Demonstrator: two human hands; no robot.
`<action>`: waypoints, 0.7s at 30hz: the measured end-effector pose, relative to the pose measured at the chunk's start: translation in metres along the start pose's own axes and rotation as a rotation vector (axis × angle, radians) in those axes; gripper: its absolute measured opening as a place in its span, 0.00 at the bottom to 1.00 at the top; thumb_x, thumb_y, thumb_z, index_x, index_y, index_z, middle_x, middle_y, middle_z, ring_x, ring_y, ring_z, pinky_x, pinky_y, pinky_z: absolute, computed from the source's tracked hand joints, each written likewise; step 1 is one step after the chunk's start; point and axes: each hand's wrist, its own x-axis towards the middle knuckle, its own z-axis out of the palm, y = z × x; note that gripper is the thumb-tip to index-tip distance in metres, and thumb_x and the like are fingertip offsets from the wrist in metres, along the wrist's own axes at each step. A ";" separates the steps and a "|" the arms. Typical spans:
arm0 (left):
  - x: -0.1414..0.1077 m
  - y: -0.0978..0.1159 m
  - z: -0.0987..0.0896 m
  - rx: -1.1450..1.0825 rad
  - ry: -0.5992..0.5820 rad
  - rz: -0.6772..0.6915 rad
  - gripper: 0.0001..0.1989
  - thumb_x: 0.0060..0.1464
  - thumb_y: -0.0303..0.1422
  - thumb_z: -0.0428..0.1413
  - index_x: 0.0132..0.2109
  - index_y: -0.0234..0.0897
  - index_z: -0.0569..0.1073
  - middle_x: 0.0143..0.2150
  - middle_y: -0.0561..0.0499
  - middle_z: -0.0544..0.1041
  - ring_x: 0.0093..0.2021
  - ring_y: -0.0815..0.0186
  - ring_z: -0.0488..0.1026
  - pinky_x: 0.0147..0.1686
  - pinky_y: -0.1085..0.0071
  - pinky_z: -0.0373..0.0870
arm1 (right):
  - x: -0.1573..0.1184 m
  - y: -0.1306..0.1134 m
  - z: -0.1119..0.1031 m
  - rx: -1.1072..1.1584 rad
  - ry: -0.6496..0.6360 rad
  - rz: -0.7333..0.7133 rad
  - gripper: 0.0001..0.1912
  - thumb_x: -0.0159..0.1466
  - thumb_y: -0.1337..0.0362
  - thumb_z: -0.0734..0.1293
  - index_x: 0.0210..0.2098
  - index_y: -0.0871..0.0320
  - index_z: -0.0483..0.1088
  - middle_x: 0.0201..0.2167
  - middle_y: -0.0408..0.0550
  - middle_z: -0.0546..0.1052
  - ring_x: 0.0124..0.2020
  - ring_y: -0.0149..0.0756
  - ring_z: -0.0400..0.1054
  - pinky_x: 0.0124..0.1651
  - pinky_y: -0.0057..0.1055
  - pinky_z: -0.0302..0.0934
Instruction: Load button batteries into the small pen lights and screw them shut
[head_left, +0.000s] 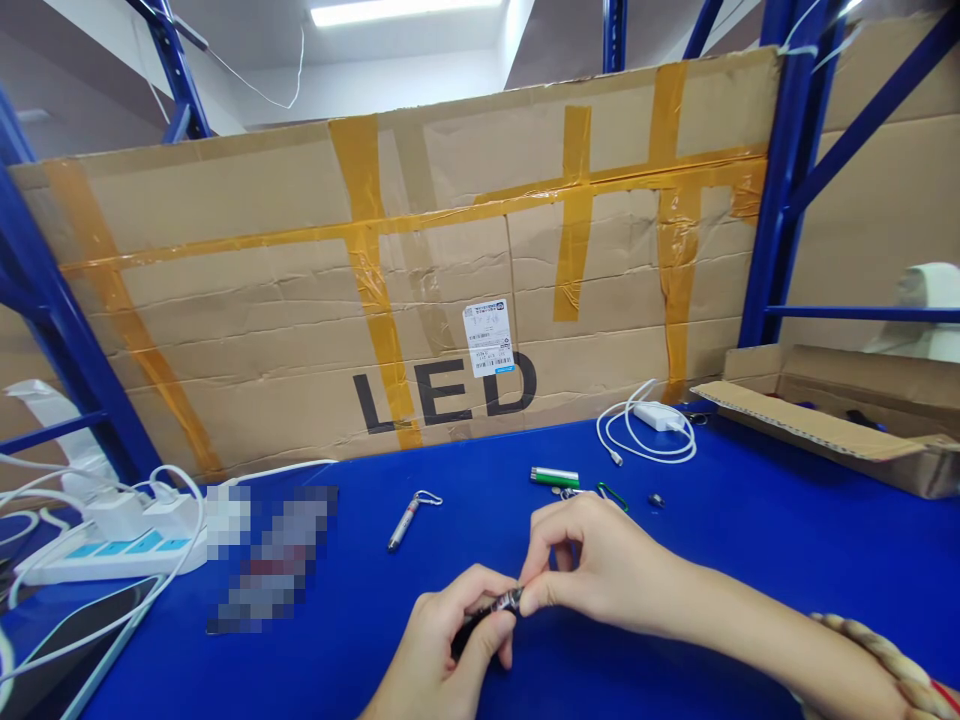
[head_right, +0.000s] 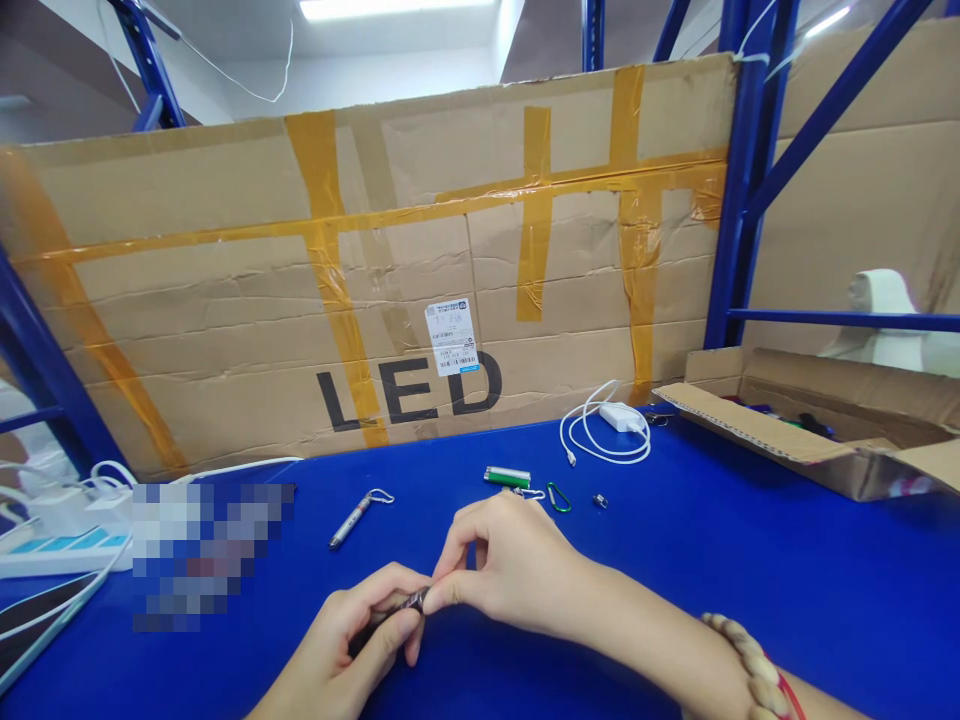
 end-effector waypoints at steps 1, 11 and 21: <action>0.000 0.000 0.000 0.005 0.002 -0.004 0.13 0.60 0.36 0.44 0.39 0.31 0.68 0.23 0.53 0.67 0.25 0.71 0.62 0.27 0.78 0.56 | 0.000 -0.001 0.000 -0.009 0.004 0.016 0.07 0.48 0.60 0.73 0.24 0.57 0.76 0.21 0.41 0.73 0.21 0.25 0.60 0.23 0.22 0.49; -0.001 0.001 0.000 -0.005 0.010 -0.032 0.13 0.59 0.36 0.45 0.38 0.30 0.69 0.23 0.52 0.68 0.25 0.71 0.64 0.28 0.78 0.58 | 0.001 0.000 0.004 0.033 -0.034 0.119 0.09 0.48 0.58 0.73 0.24 0.57 0.76 0.23 0.42 0.73 0.23 0.27 0.61 0.24 0.23 0.49; -0.001 -0.001 0.001 0.004 0.011 -0.046 0.14 0.58 0.36 0.46 0.39 0.30 0.69 0.23 0.52 0.68 0.25 0.71 0.65 0.27 0.78 0.58 | 0.000 0.004 0.005 0.083 -0.046 0.148 0.11 0.46 0.56 0.73 0.25 0.58 0.76 0.23 0.43 0.74 0.22 0.27 0.61 0.23 0.23 0.48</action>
